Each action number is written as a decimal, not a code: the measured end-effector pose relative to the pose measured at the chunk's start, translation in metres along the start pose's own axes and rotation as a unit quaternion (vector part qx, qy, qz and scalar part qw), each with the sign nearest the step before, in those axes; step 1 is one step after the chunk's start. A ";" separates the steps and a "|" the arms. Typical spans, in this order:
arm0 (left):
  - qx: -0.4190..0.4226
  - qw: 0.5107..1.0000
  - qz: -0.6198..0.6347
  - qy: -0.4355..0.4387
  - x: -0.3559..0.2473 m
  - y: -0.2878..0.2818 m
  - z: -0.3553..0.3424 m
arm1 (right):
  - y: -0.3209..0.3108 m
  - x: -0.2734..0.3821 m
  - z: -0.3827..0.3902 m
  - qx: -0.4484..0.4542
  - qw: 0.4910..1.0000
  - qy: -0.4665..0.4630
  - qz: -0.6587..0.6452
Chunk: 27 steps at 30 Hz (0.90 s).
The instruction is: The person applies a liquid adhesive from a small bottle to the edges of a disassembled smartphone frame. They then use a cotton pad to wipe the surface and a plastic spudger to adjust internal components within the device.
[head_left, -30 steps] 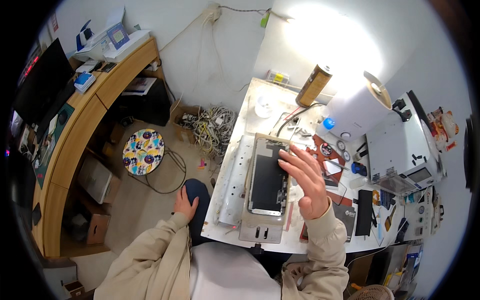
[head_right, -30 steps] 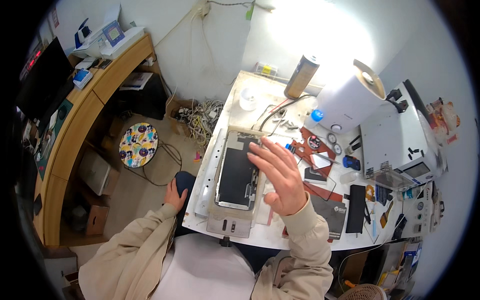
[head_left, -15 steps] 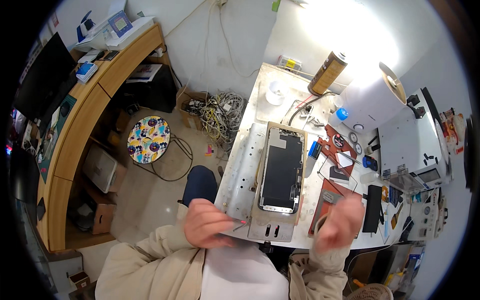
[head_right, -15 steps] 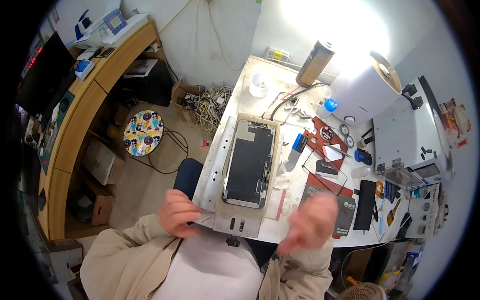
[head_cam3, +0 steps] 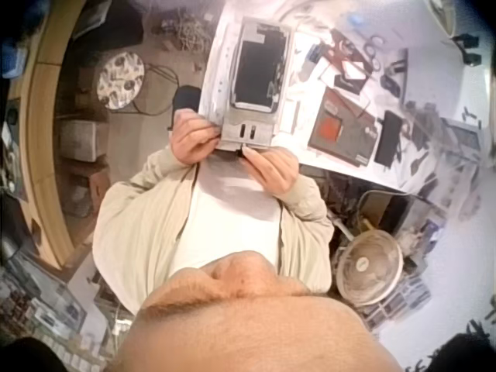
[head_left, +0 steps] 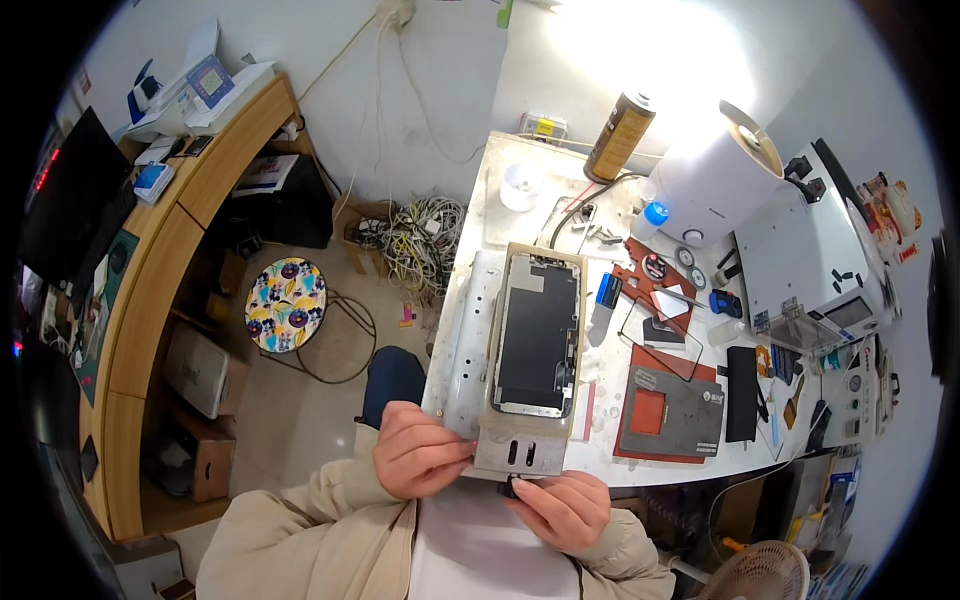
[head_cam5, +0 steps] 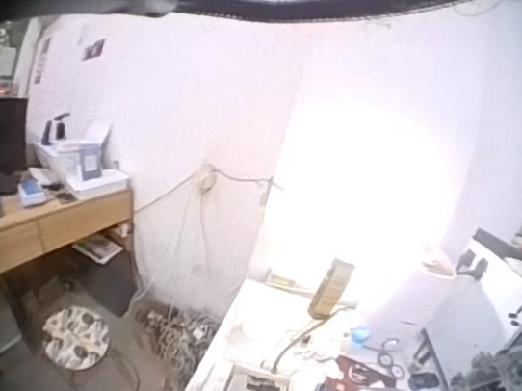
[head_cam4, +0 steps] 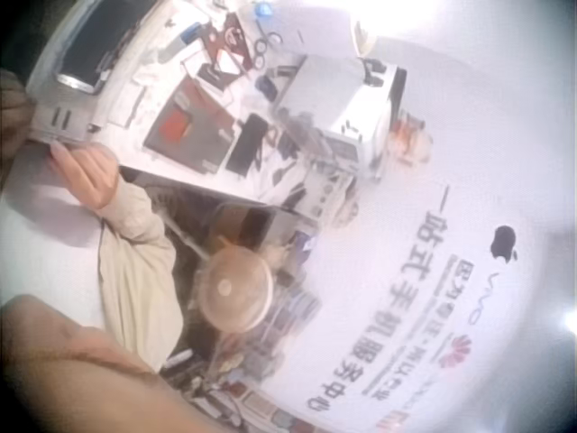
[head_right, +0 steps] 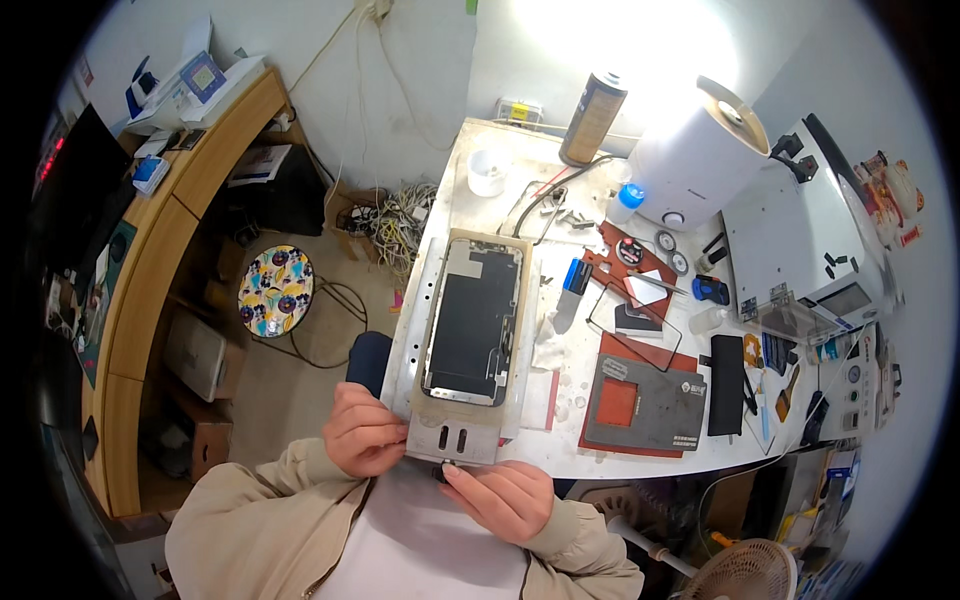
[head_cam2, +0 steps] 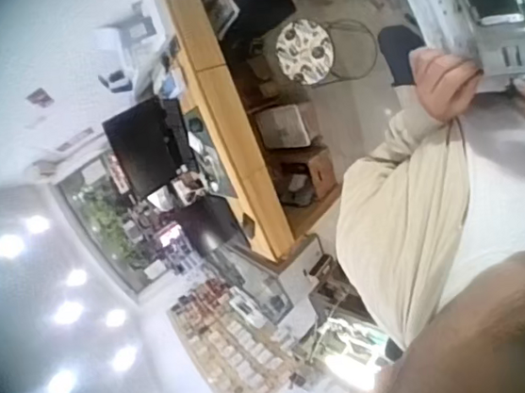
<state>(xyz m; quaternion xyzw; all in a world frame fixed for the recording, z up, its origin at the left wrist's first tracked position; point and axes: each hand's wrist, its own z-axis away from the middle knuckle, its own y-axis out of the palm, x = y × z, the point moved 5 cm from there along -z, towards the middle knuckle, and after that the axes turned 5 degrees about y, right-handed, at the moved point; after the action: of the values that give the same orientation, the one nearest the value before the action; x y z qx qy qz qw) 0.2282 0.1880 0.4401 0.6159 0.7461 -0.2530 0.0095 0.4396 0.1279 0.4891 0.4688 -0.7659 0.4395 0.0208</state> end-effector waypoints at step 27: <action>-0.031 0.856 0.351 -0.378 0.057 -0.007 0.009 | -0.054 -0.093 -0.075 -0.121 0.985 0.065 0.105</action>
<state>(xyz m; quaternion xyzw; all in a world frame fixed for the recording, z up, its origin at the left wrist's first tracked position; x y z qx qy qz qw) 0.2051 0.2362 0.4159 0.6932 0.4273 -0.4228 0.3978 0.5033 0.2355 0.5291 0.3507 -0.8554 0.3725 0.0809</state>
